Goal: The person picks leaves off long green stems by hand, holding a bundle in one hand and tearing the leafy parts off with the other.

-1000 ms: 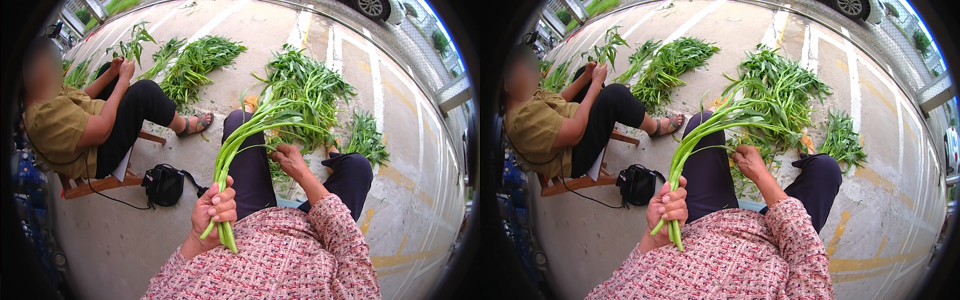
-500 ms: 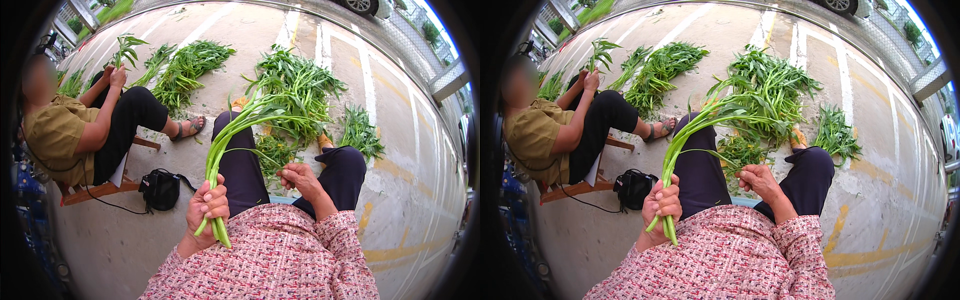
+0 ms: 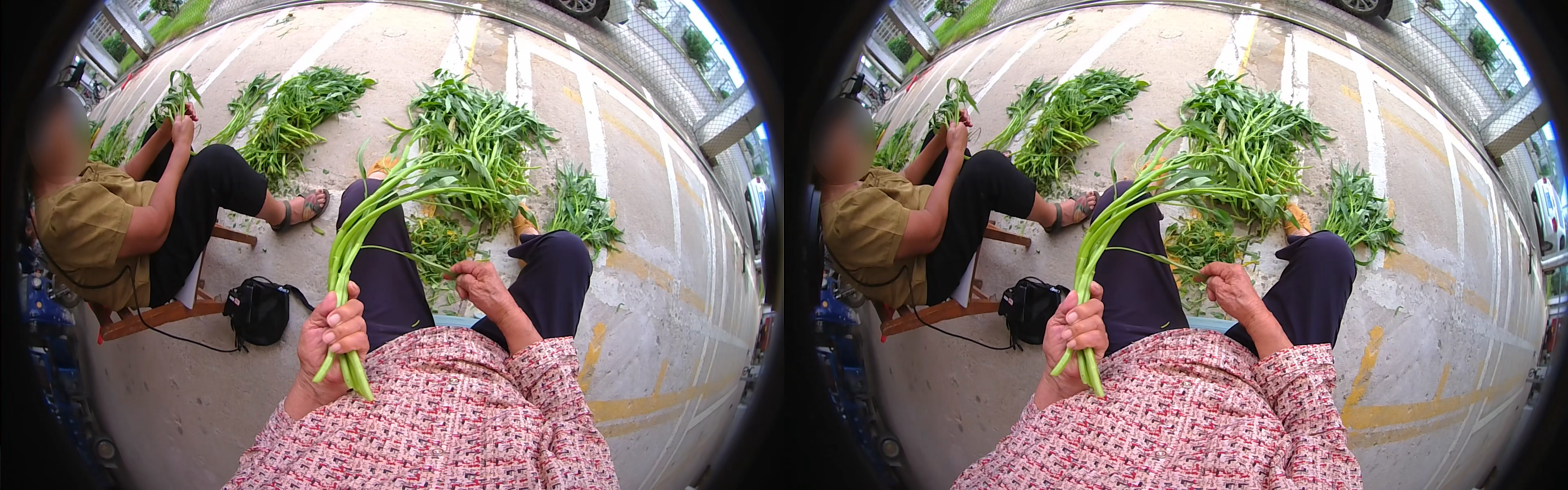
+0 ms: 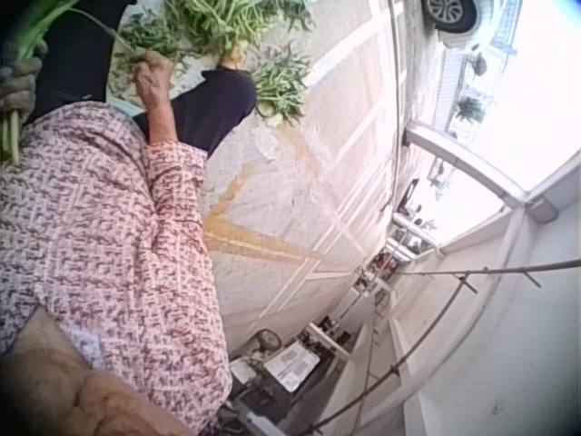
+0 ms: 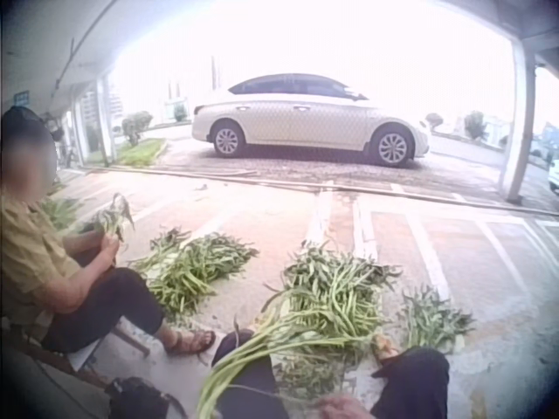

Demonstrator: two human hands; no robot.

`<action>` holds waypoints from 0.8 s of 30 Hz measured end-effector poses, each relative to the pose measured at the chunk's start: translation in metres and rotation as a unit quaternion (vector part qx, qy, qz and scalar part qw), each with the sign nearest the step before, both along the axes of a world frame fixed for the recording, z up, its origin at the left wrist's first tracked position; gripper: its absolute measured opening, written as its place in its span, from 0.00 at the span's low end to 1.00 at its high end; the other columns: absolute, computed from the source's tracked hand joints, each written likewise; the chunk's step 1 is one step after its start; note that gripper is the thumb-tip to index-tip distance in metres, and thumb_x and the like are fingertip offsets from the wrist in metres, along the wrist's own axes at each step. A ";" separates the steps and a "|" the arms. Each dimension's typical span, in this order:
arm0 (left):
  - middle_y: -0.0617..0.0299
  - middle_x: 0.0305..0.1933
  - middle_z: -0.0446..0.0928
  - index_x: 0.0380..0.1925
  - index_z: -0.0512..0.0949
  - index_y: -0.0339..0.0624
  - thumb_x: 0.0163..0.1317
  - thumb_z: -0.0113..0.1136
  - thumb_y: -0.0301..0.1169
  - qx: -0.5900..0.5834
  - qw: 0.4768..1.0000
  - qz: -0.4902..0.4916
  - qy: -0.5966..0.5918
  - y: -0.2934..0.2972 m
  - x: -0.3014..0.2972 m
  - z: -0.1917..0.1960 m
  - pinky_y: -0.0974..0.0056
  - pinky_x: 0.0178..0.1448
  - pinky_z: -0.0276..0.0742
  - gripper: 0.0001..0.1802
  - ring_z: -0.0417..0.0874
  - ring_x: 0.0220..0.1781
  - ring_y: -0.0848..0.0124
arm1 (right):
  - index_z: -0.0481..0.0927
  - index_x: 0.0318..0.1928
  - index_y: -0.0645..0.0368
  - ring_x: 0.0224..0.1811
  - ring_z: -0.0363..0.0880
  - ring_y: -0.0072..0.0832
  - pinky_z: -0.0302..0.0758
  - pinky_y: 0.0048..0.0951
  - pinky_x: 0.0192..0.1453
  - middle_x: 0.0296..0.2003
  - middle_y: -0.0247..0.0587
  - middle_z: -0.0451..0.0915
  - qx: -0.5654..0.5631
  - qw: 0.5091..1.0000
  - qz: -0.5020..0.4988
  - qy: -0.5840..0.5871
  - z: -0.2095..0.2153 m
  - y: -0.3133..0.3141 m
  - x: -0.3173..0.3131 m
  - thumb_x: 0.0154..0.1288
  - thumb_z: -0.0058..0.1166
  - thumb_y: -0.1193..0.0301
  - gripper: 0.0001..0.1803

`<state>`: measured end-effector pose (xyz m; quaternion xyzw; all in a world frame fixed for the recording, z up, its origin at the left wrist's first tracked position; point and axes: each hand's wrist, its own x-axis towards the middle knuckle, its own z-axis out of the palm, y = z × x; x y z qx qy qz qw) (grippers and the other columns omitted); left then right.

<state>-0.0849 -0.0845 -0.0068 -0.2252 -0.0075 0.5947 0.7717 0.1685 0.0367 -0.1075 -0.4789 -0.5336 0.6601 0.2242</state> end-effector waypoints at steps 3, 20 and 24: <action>0.62 0.25 0.66 0.54 0.65 0.28 0.74 0.41 0.34 0.000 1.000 -0.002 -0.001 0.000 -0.001 0.000 0.69 0.24 0.67 0.18 0.68 0.19 0.76 | 0.80 0.39 0.69 0.19 0.72 0.21 0.70 0.23 0.27 0.17 0.35 0.75 0.080 0.995 -0.028 -0.061 0.009 0.006 -0.001 0.59 0.41 0.77 0.14; 0.62 0.24 0.66 0.54 0.65 0.28 0.74 0.41 0.34 -0.007 1.000 0.002 0.002 -0.002 0.000 -0.005 0.69 0.23 0.67 0.18 0.68 0.18 0.76 | 0.81 0.41 0.68 0.19 0.70 0.18 0.67 0.21 0.27 0.17 0.35 0.75 0.072 0.983 -0.159 -0.057 0.010 0.017 0.009 0.56 0.40 0.79 0.16; 0.63 0.24 0.65 0.53 0.66 0.29 0.74 0.41 0.34 0.002 1.000 0.000 0.016 -0.002 -0.002 -0.002 0.69 0.24 0.68 0.17 0.68 0.19 0.76 | 0.81 0.39 0.65 0.22 0.76 0.21 0.73 0.24 0.31 0.18 0.39 0.77 0.229 0.938 -0.151 -0.214 -0.013 0.023 0.022 0.57 0.41 0.77 0.15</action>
